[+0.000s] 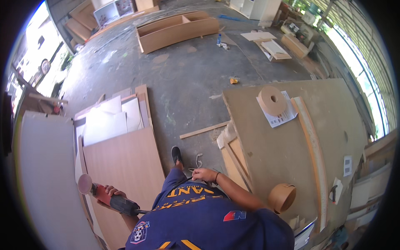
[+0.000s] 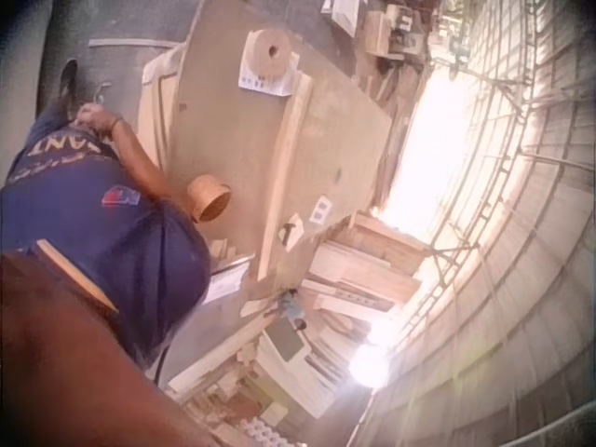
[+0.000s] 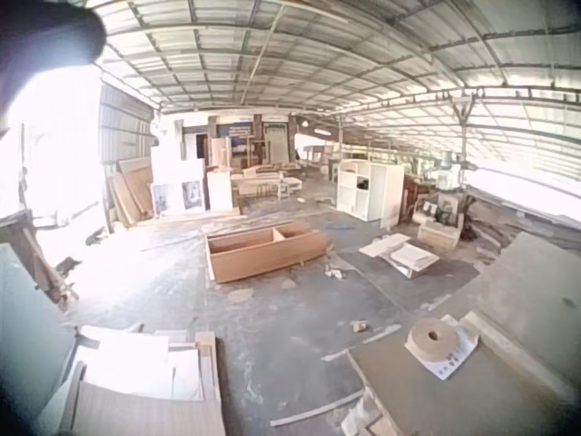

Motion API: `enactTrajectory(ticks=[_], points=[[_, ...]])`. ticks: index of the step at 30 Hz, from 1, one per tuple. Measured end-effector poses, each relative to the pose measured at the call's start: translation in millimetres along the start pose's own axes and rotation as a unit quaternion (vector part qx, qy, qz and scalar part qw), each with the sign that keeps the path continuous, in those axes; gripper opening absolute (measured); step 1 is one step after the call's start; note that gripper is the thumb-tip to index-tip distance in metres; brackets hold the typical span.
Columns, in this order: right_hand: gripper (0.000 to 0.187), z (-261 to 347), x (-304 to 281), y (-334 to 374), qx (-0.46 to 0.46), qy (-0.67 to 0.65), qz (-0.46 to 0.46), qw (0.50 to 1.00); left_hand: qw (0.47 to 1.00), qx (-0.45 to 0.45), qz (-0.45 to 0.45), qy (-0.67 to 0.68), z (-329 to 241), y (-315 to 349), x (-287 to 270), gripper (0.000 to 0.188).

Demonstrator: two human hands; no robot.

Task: The person organizes various power tools and hardware within a large container and smaller sorting trays, picking up and placing sanders, drills, and screws. The person then picks up a long white piece of trim and carries a sander across the workshop.

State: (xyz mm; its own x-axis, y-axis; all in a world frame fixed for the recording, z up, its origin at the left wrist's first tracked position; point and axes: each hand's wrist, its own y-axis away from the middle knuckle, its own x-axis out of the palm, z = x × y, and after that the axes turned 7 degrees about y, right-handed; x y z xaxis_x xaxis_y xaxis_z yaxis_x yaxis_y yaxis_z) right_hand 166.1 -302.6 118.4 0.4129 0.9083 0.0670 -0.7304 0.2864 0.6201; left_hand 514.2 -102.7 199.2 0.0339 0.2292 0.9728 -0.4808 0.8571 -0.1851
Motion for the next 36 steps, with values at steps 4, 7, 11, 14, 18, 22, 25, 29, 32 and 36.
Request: enactTrajectory(ticks=[4, 7, 11, 14, 18, 22, 25, 29, 32, 36], points=[[0.022, 68, -58, -58, -0.025, 0.012, -0.053, 0.998, 0.998, -0.033, -0.016, 0.058, 5, -127, -28, 0.057], [0.023, 142, -107, -63, -0.053, -0.012, -0.06, 0.997, 0.995, -0.049, -0.029, 0.078, 12, -224, -39, 0.06], [0.024, 163, -171, -82, -0.051, -0.07, -0.104, 0.991, 0.992, -0.1, -0.029, 0.075, 34, -344, -54, 0.063], [0.023, 175, -217, -104, -0.03, -0.133, -0.126, 0.983, 0.988, -0.133, -0.04, 0.071, 60, -423, -74, 0.066], [0.022, 203, -284, -139, -0.01, -0.124, -0.168, 0.978, 0.984, -0.148, -0.077, 0.067, 101, -517, -113, 0.067], [0.022, 240, -382, -182, -0.026, -0.137, -0.19, 0.972, 0.98, -0.131, -0.143, 0.045, 141, -611, -151, 0.062], [0.022, 281, -463, -204, -0.03, -0.084, -0.21, 0.974, 0.98, -0.134, -0.141, 0.046, 167, -675, -175, 0.059], [0.022, 361, -557, -212, -0.04, 0.012, -0.219, 0.975, 0.979, -0.132, -0.148, 0.048, 197, -758, -199, 0.061], [0.022, 387, -614, -230, -0.037, 0.022, -0.215, 0.976, 0.977, -0.118, -0.162, 0.071, 221, -818, -226, 0.06], [0.023, 401, -686, -267, -0.06, 0.071, -0.224, 0.97, 0.969, -0.131, -0.194, 0.08, 256, -907, -277, 0.06]])
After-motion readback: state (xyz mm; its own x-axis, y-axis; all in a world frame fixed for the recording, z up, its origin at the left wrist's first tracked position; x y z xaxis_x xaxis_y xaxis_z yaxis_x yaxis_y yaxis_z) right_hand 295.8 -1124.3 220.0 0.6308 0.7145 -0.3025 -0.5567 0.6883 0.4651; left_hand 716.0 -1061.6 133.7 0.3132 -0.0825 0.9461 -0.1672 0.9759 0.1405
